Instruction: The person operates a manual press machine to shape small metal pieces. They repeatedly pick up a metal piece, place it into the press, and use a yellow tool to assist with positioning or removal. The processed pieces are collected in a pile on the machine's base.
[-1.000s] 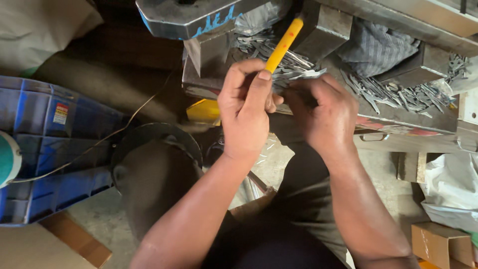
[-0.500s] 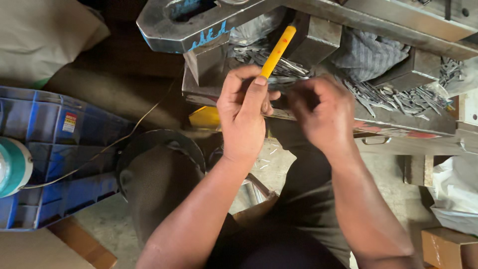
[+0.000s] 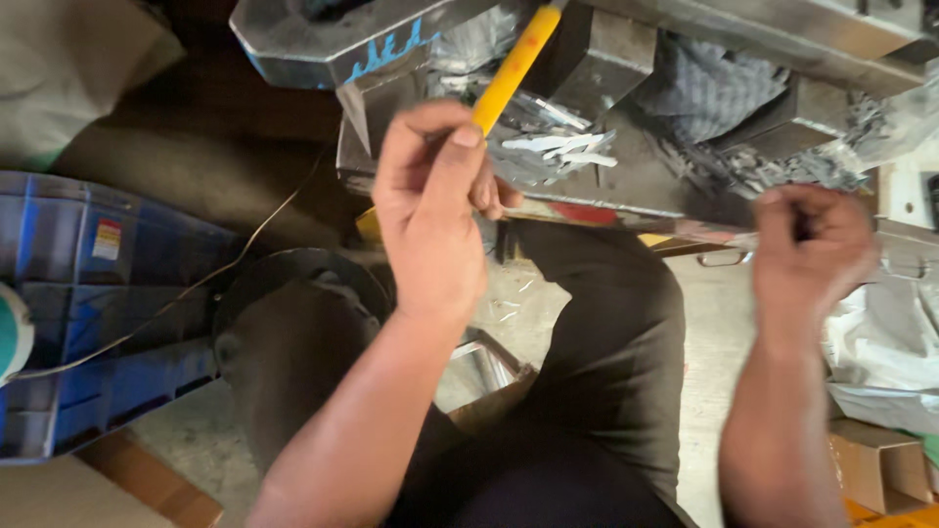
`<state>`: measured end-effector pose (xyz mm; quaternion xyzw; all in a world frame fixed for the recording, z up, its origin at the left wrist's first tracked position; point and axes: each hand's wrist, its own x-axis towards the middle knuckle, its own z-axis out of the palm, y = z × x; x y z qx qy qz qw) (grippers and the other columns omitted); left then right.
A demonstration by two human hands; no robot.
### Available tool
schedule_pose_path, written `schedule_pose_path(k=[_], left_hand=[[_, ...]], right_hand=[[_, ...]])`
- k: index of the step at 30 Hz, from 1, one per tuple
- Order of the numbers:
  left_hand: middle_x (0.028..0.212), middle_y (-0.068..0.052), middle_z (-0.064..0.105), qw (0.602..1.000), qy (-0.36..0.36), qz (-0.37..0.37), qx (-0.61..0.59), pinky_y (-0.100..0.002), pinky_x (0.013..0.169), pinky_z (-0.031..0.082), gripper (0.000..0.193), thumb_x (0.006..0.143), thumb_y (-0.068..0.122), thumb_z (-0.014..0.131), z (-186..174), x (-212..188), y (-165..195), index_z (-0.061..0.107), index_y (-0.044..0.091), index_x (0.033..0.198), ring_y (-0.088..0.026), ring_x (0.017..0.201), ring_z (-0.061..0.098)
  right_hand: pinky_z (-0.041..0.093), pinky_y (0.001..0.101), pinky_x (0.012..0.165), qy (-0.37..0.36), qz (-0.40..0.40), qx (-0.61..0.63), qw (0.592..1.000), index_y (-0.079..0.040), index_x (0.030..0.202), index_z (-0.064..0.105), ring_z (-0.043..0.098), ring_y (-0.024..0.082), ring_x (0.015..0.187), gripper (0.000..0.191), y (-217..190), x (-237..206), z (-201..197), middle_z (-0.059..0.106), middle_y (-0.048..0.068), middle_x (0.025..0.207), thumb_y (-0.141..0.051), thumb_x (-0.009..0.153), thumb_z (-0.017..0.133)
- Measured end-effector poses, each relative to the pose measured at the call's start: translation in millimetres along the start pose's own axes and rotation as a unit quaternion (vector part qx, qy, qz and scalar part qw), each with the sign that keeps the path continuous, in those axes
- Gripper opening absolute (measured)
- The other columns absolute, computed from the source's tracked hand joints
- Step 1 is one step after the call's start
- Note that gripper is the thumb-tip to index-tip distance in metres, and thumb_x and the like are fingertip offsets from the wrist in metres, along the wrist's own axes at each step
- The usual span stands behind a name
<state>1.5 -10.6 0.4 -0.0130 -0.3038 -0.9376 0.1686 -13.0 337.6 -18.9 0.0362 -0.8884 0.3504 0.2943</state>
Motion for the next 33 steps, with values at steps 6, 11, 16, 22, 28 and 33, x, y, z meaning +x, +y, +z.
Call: schedule_pose_path(k=[6, 11, 16, 22, 28, 33], left_hand=[[0.071, -0.004, 0.052, 0.998, -0.027, 0.058, 0.0, -0.03, 0.059, 0.048, 0.004, 0.113, 0.003, 0.059, -6.1, 6.0, 32.8, 0.06, 0.0, 0.112, -0.01, 0.059, 0.046], [0.069, -0.003, 0.05, 0.999, -0.028, 0.044, 0.003, -0.029, 0.059, 0.048, 0.004, 0.112, 0.003, 0.059, -6.9, 8.1, 36.5, 0.06, 0.0, 0.111, -0.01, 0.059, 0.046], [0.075, -0.003, 0.052, 0.999, -0.03, 0.035, 0.011, -0.029, 0.059, 0.048, 0.004, 0.112, 0.004, 0.059, -7.1, 6.1, 31.5, 0.06, 0.0, 0.112, -0.01, 0.06, 0.046], [0.072, -0.002, 0.051, 0.999, -0.028, 0.037, 0.006, -0.028, 0.059, 0.048, 0.004, 0.111, 0.005, 0.06, -6.2, 5.8, 31.6, 0.061, 0.001, 0.111, -0.008, 0.06, 0.046], [0.074, -0.002, 0.052, 0.999, -0.022, 0.039, 0.006, -0.028, 0.06, 0.048, 0.006, 0.111, 0.004, 0.061, -4.6, 6.1, 31.5, 0.06, 0.0, 0.114, -0.008, 0.061, 0.046], [0.081, -0.006, 0.056, 0.99, -0.062, 0.109, 0.065, -0.027, 0.066, 0.05, 0.009, 0.115, 0.005, 0.061, -7.3, -10.0, 57.0, 0.058, -0.003, 0.118, -0.01, 0.065, 0.051]], right_hand=[[0.049, 0.0236, 0.073, -0.021, -0.046, -0.09, 0.995, 0.003, 0.104, 0.072, 0.06, 0.01, 0.077, 0.005, 33.5, 8.1, -15.2, 0.069, 0.007, 0.093, 0.002, 0.1, 0.074], [0.049, 0.0243, 0.073, -0.032, -0.079, -0.085, 0.993, 0.002, 0.101, 0.071, 0.061, 0.011, 0.077, 0.006, 41.7, 9.6, -10.4, 0.068, 0.008, 0.093, 0.001, 0.1, 0.077], [0.048, 0.027, 0.07, -0.036, -0.087, -0.127, 0.987, 0.004, 0.101, 0.074, 0.059, 0.014, 0.074, 0.006, 40.1, 10.1, -11.3, 0.067, 0.01, 0.09, 0.003, 0.1, 0.08], [0.052, 0.025, 0.069, 0.009, -0.005, 0.016, 1.0, -0.001, 0.105, 0.07, 0.063, 0.009, 0.078, 0.007, -31.9, 7.8, 14.4, 0.067, 0.003, 0.099, -0.002, 0.1, 0.074], [0.049, 0.0334, 0.066, -0.141, -0.231, -0.019, 0.962, -0.005, 0.097, 0.071, 0.064, 0.023, 0.075, 0.015, -136.7, -28.0, 92.6, 0.069, 0.009, 0.094, -0.001, 0.091, 0.084], [0.052, 0.0287, 0.064, -0.197, -0.191, 0.029, 0.961, -0.005, 0.109, 0.074, 0.065, 0.016, 0.072, 0.021, -165.2, -14.9, 123.8, 0.068, 0.005, 0.09, -0.009, 0.092, 0.087]])
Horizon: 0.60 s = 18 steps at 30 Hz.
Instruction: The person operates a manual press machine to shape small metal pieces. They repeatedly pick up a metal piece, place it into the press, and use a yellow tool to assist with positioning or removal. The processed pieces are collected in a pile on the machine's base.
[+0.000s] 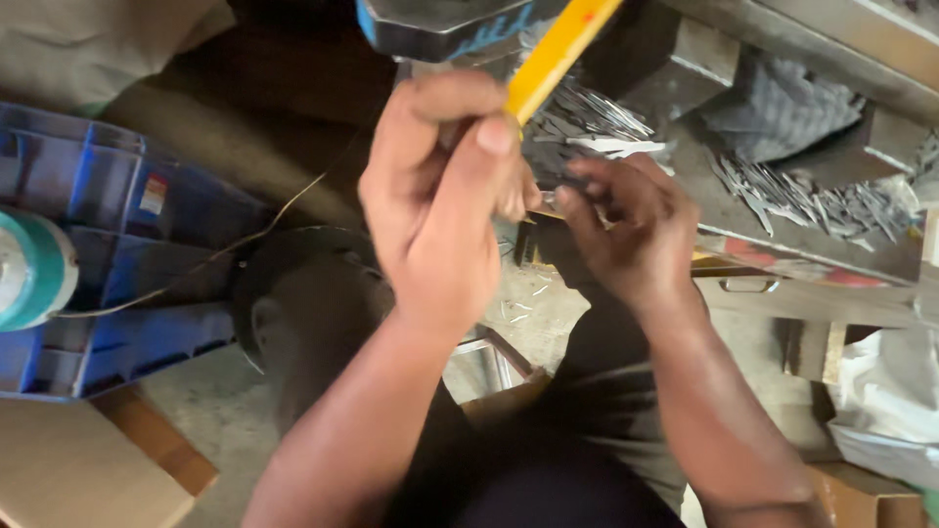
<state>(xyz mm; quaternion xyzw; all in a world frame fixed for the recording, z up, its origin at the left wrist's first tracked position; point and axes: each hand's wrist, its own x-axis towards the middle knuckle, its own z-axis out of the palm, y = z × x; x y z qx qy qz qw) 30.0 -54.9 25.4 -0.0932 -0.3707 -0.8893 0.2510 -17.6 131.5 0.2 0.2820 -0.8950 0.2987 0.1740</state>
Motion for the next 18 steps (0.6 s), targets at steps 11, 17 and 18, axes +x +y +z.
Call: schedule_pose_path(k=[11, 17, 18], left_hand=[[0.085, -0.009, 0.059, 1.0, 0.024, 0.012, -0.004, -0.024, 0.063, 0.048, 0.012, 0.115, 0.001, 0.06, -1.6, -10.7, 54.5, 0.056, -0.008, 0.122, -0.009, 0.064, 0.052], [0.09, -0.012, 0.064, 0.998, 0.04, -0.028, -0.034, -0.023, 0.064, 0.047, 0.016, 0.109, 0.0, 0.059, -1.1, -9.3, 60.8, 0.055, -0.009, 0.122, -0.01, 0.065, 0.053], [0.088, -0.011, 0.064, 0.997, 0.049, -0.042, -0.032, -0.023, 0.063, 0.048, 0.018, 0.105, 0.0, 0.059, -0.7, -9.7, 61.3, 0.055, -0.009, 0.12, -0.01, 0.064, 0.055]], right_hand=[[0.053, 0.0291, 0.064, -0.065, -0.032, -0.065, 0.995, -0.008, 0.115, 0.076, 0.065, 0.016, 0.07, 0.027, -13.8, 21.2, 5.9, 0.065, 0.005, 0.087, -0.013, 0.091, 0.087], [0.049, 0.0288, 0.06, -0.067, -0.003, -0.047, 0.997, -0.007, 0.118, 0.074, 0.058, 0.016, 0.065, 0.034, -8.4, 18.0, 5.5, 0.063, 0.005, 0.086, -0.005, 0.085, 0.083], [0.049, 0.0289, 0.06, -0.079, -0.01, -0.058, 0.995, -0.006, 0.116, 0.073, 0.058, 0.015, 0.064, 0.034, -8.0, 19.2, 4.0, 0.063, 0.005, 0.086, -0.005, 0.084, 0.083]])
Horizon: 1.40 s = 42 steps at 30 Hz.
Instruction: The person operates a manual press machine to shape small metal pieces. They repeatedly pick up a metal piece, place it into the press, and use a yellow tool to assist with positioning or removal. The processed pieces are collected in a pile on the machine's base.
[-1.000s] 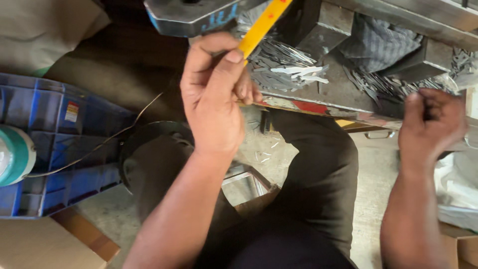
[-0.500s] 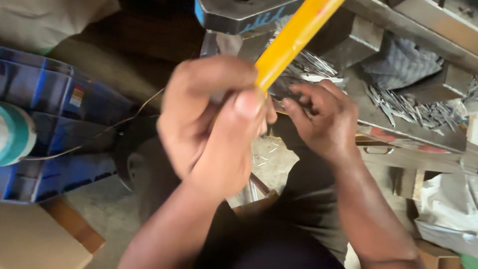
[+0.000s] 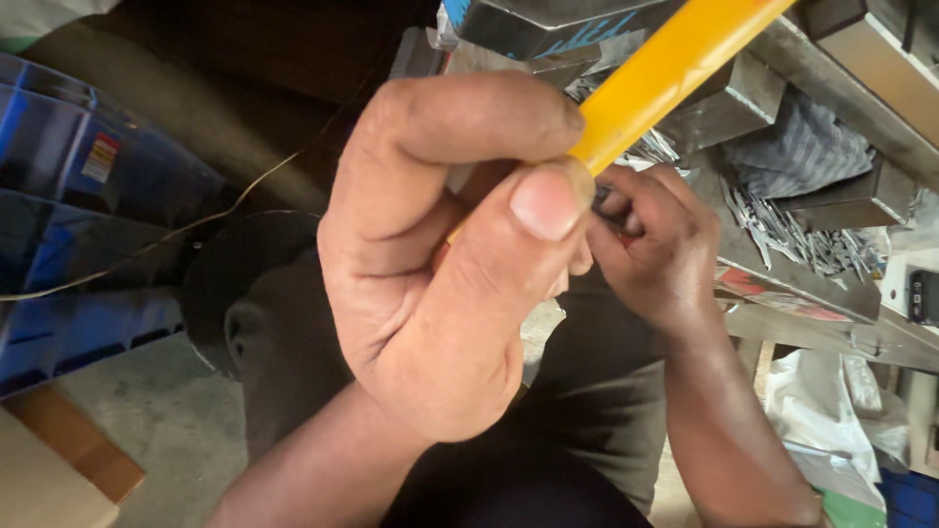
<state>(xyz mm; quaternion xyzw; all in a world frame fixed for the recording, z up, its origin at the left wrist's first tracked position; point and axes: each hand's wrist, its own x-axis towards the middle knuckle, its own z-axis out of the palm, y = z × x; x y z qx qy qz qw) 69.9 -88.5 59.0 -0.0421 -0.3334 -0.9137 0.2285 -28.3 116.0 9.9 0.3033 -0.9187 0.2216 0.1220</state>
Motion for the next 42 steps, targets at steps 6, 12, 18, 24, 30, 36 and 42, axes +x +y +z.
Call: schedule_pose_path(k=[6, 12, 18, 24, 30, 36, 42], left_hand=[[0.084, -0.008, 0.06, 0.998, -0.054, 0.028, -0.001, -0.022, 0.065, 0.046, 0.011, 0.119, 0.003, 0.059, -3.0, 0.3, -1.6, 0.055, -0.006, 0.122, -0.008, 0.067, 0.051], [0.085, -0.009, 0.064, 0.999, -0.029, -0.017, -0.029, -0.023, 0.062, 0.047, 0.017, 0.111, 0.005, 0.061, -3.5, 1.6, -4.4, 0.057, -0.007, 0.122, -0.009, 0.066, 0.055], [0.084, -0.009, 0.065, 0.998, -0.034, -0.018, -0.055, -0.023, 0.062, 0.047, 0.016, 0.114, 0.005, 0.062, -1.1, 3.4, -5.3, 0.058, -0.007, 0.124, -0.008, 0.063, 0.052], [0.083, -0.009, 0.066, 0.998, -0.034, -0.019, -0.052, -0.023, 0.062, 0.048, 0.016, 0.113, 0.004, 0.061, -2.2, 2.4, -5.7, 0.058, -0.007, 0.123, -0.008, 0.063, 0.053], [0.082, -0.009, 0.065, 0.997, -0.039, -0.017, -0.058, -0.022, 0.06, 0.043, 0.015, 0.114, 0.003, 0.061, -2.9, 1.7, -5.3, 0.058, -0.007, 0.124, -0.008, 0.062, 0.052], [0.081, -0.008, 0.062, 0.997, -0.047, -0.007, -0.053, -0.023, 0.062, 0.046, 0.011, 0.116, 0.002, 0.06, -4.9, 1.8, -7.1, 0.057, -0.007, 0.122, -0.009, 0.064, 0.053], [0.085, -0.01, 0.065, 0.997, -0.046, -0.019, -0.057, -0.023, 0.062, 0.044, 0.013, 0.116, 0.001, 0.06, -4.8, -0.5, -6.2, 0.058, -0.008, 0.125, -0.009, 0.064, 0.052]], right_hand=[[0.045, 0.028, 0.059, -0.039, -0.014, 0.021, 0.999, -0.006, 0.115, 0.074, 0.055, 0.013, 0.064, 0.03, 0.6, 9.2, -10.9, 0.063, 0.004, 0.087, -0.005, 0.086, 0.082], [0.044, 0.0277, 0.057, -0.074, -0.012, 0.046, 0.996, -0.005, 0.111, 0.073, 0.056, 0.011, 0.062, 0.025, 2.2, 18.4, -16.0, 0.065, 0.004, 0.09, -0.008, 0.088, 0.081], [0.043, 0.0308, 0.058, -0.074, -0.013, 0.028, 0.997, -0.005, 0.103, 0.071, 0.055, 0.016, 0.062, 0.019, 1.0, 22.0, -18.4, 0.064, 0.005, 0.087, -0.01, 0.088, 0.082], [0.046, 0.0338, 0.06, -0.034, -0.019, 0.023, 0.999, -0.004, 0.103, 0.07, 0.059, 0.022, 0.065, 0.018, -1.7, 16.6, -11.5, 0.064, 0.007, 0.088, -0.008, 0.089, 0.08], [0.051, 0.0334, 0.065, 0.042, -0.05, -0.022, 0.998, -0.006, 0.105, 0.069, 0.066, 0.024, 0.074, 0.014, -4.6, 5.3, 2.3, 0.066, 0.008, 0.096, -0.005, 0.095, 0.079], [0.052, 0.0366, 0.066, 0.038, -0.021, -0.023, 0.999, -0.005, 0.106, 0.071, 0.066, 0.026, 0.074, 0.018, -6.7, 4.4, 5.6, 0.067, 0.009, 0.1, -0.01, 0.09, 0.079], [0.057, 0.0391, 0.077, 0.056, -0.071, -0.069, 0.994, -0.006, 0.111, 0.072, 0.07, 0.032, 0.091, 0.022, -8.8, 1.9, 10.3, 0.067, 0.01, 0.111, -0.015, 0.093, 0.079]])
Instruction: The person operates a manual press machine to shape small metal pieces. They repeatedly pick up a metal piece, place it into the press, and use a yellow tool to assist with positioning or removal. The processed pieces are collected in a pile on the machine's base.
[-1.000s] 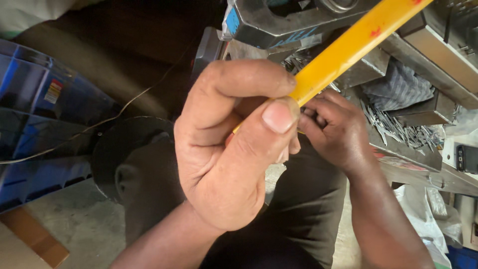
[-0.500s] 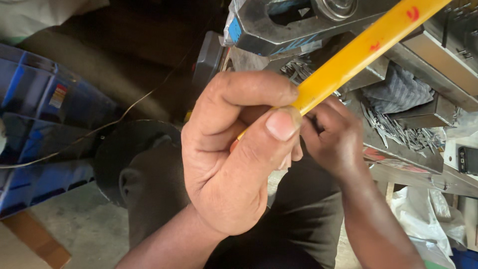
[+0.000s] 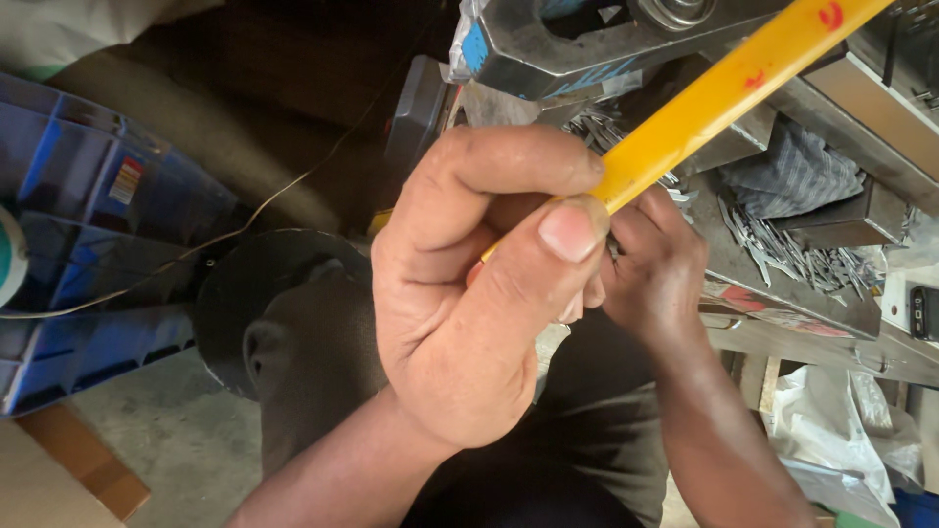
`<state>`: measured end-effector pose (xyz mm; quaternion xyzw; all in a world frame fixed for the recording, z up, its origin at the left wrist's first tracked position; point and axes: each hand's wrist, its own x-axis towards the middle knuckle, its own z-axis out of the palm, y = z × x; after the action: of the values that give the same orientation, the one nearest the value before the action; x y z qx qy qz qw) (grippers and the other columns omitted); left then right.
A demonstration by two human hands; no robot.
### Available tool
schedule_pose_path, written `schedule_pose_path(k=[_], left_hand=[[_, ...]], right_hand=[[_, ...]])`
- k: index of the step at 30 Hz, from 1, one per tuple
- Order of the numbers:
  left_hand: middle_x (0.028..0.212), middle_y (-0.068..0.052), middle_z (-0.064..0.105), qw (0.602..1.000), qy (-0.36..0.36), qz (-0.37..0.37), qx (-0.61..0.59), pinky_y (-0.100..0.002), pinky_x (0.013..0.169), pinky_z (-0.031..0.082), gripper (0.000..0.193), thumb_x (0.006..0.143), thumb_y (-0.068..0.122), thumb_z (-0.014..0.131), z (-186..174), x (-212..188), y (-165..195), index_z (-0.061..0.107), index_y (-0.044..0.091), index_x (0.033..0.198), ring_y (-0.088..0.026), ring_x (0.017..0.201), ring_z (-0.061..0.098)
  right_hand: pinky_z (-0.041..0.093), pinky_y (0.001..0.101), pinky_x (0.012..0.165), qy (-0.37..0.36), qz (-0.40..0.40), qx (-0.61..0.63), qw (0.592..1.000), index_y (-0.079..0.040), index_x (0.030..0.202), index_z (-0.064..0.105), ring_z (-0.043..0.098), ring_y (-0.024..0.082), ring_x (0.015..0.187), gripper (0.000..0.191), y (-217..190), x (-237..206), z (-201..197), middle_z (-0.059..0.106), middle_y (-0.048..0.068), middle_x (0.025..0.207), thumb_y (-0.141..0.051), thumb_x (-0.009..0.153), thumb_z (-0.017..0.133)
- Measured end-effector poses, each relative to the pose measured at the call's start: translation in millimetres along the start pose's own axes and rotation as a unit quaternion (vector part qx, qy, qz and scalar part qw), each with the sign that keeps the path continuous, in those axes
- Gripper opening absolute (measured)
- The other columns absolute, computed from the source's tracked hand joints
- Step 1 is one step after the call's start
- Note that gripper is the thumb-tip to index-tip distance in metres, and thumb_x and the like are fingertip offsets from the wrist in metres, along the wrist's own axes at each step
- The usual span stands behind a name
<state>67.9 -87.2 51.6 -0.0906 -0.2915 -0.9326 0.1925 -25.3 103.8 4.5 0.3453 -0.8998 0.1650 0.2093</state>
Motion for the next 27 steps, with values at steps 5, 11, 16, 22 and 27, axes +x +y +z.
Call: schedule_pose_path(k=[5, 11, 16, 22, 27], left_hand=[[0.085, -0.009, 0.065, 1.0, -0.006, 0.001, -0.01, -0.023, 0.063, 0.045, 0.013, 0.115, 0.001, 0.06, -0.9, 2.3, 0.1, 0.058, -0.007, 0.124, -0.009, 0.065, 0.052], [0.082, -0.008, 0.063, 1.0, 0.001, 0.0, 0.013, -0.023, 0.062, 0.045, 0.012, 0.115, 0.002, 0.06, 0.6, 2.6, 1.8, 0.059, -0.007, 0.123, -0.008, 0.064, 0.052], [0.085, -0.007, 0.061, 1.0, 0.006, 0.007, 0.005, -0.027, 0.067, 0.051, 0.012, 0.115, 0.004, 0.06, -3.1, 3.4, -4.4, 0.058, -0.005, 0.122, -0.009, 0.068, 0.055], [0.082, -0.008, 0.059, 1.0, 0.0, 0.024, 0.002, -0.03, 0.065, 0.051, 0.01, 0.116, 0.003, 0.061, -7.2, 8.2, -25.0, 0.058, -0.006, 0.121, -0.011, 0.066, 0.054], [0.079, -0.015, 0.06, 0.994, -0.022, 0.048, 0.092, -0.037, 0.063, 0.053, 0.01, 0.113, 0.004, 0.059, -10.3, 3.9, -16.2, 0.053, -0.002, 0.118, -0.021, 0.063, 0.059]], right_hand=[[0.057, 0.0379, 0.077, 0.021, 0.024, 0.034, 0.999, -0.005, 0.11, 0.071, 0.07, 0.03, 0.088, 0.019, -3.3, -3.0, 4.5, 0.066, 0.009, 0.104, -0.01, 0.093, 0.078], [0.055, 0.038, 0.074, 0.023, 0.054, 0.044, 0.997, -0.002, 0.106, 0.07, 0.069, 0.03, 0.084, 0.016, -2.4, -1.9, 7.4, 0.067, 0.012, 0.101, -0.006, 0.093, 0.077], [0.054, 0.0373, 0.07, 0.047, 0.073, 0.053, 0.995, -0.004, 0.101, 0.07, 0.069, 0.028, 0.08, 0.011, 0.5, -0.6, 7.4, 0.066, 0.01, 0.097, -0.005, 0.095, 0.079], [0.051, 0.0335, 0.069, 0.101, 0.1, 0.073, 0.987, -0.004, 0.101, 0.07, 0.065, 0.024, 0.079, 0.012, 6.2, -6.1, -1.2, 0.066, 0.009, 0.096, -0.005, 0.097, 0.081], [0.049, 0.0313, 0.072, 0.166, 0.136, -0.026, 0.976, -0.003, 0.102, 0.07, 0.062, 0.022, 0.083, 0.01, 68.3, -58.5, -70.8, 0.065, 0.009, 0.096, -0.003, 0.101, 0.08]])
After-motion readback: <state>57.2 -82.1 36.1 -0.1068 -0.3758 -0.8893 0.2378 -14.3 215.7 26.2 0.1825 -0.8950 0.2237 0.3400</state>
